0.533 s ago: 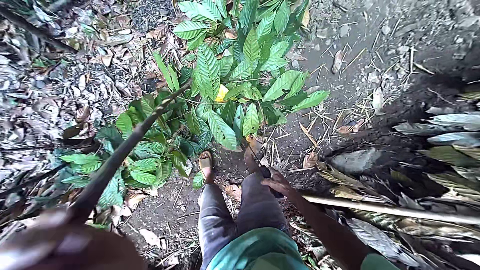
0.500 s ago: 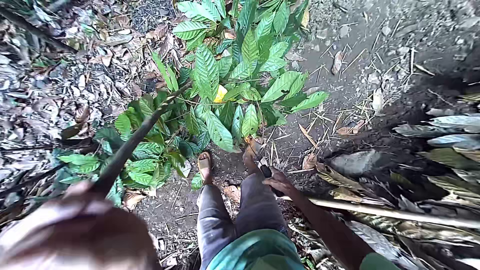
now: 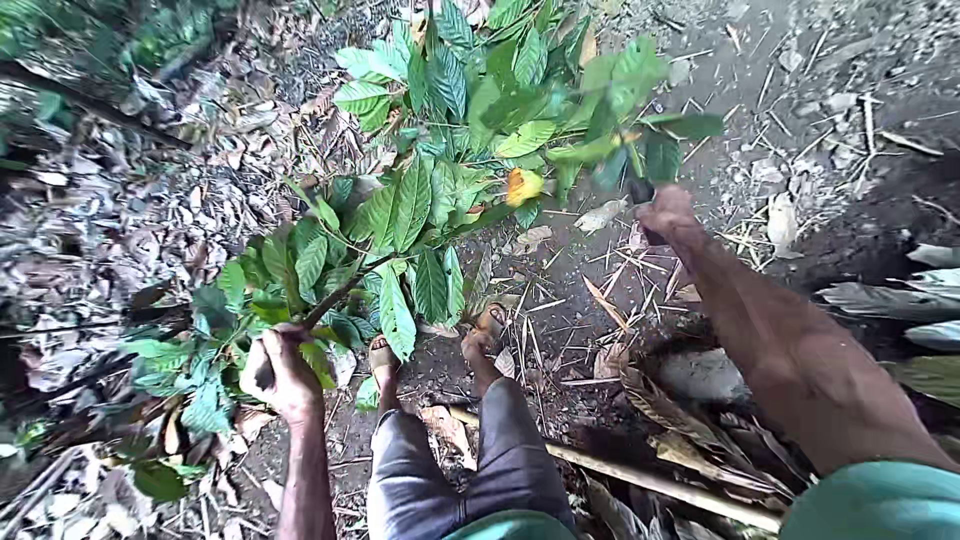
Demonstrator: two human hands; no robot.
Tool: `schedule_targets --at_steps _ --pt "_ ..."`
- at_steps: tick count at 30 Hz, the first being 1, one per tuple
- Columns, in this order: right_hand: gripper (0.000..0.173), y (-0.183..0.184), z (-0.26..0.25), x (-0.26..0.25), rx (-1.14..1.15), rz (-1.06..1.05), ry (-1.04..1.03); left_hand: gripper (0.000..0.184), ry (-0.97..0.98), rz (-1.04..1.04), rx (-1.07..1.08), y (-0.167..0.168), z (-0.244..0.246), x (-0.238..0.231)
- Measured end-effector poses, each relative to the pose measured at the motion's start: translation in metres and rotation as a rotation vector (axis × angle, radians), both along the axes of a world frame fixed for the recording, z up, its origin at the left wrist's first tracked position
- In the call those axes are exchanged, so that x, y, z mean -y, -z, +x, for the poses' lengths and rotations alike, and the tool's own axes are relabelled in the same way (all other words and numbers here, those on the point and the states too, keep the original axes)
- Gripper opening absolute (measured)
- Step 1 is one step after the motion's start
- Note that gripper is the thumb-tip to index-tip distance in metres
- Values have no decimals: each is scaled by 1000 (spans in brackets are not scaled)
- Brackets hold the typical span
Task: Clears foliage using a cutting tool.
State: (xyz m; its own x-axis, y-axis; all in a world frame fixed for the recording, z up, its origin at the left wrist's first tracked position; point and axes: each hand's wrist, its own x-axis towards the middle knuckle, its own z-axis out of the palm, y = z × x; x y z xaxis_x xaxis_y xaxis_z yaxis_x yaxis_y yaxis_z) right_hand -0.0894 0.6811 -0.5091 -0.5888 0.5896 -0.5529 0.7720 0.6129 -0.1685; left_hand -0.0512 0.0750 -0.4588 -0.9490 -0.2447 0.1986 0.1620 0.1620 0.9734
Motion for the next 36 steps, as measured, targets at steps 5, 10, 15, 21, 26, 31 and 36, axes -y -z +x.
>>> schedule_targets --at_steps 5,10,15,21,26,31,36 --pt "46 -35 18 -33 -100 -135 64 30 14 -76 27 7 6 -36" --pt "54 -29 115 17 -77 -430 250 29 -20 -152 109 12 6 -62" --pt "43 -6 222 83 29 -603 555 27 -23 -137 146 13 1 -83" --pt "23 10 281 84 222 -592 932 32 -40 -216 233 13 -6 -115" --pt "20 19 213 48 2 -564 1222 35 -23 -288 303 12 -24 -159" --pt "8 45 -6 4 -445 -774 1498 41 8 -388 387 9 -38 -203" --pt "23 57 -262 -32 -537 -1006 1321 33 6 -333 432 10 -51 -242"
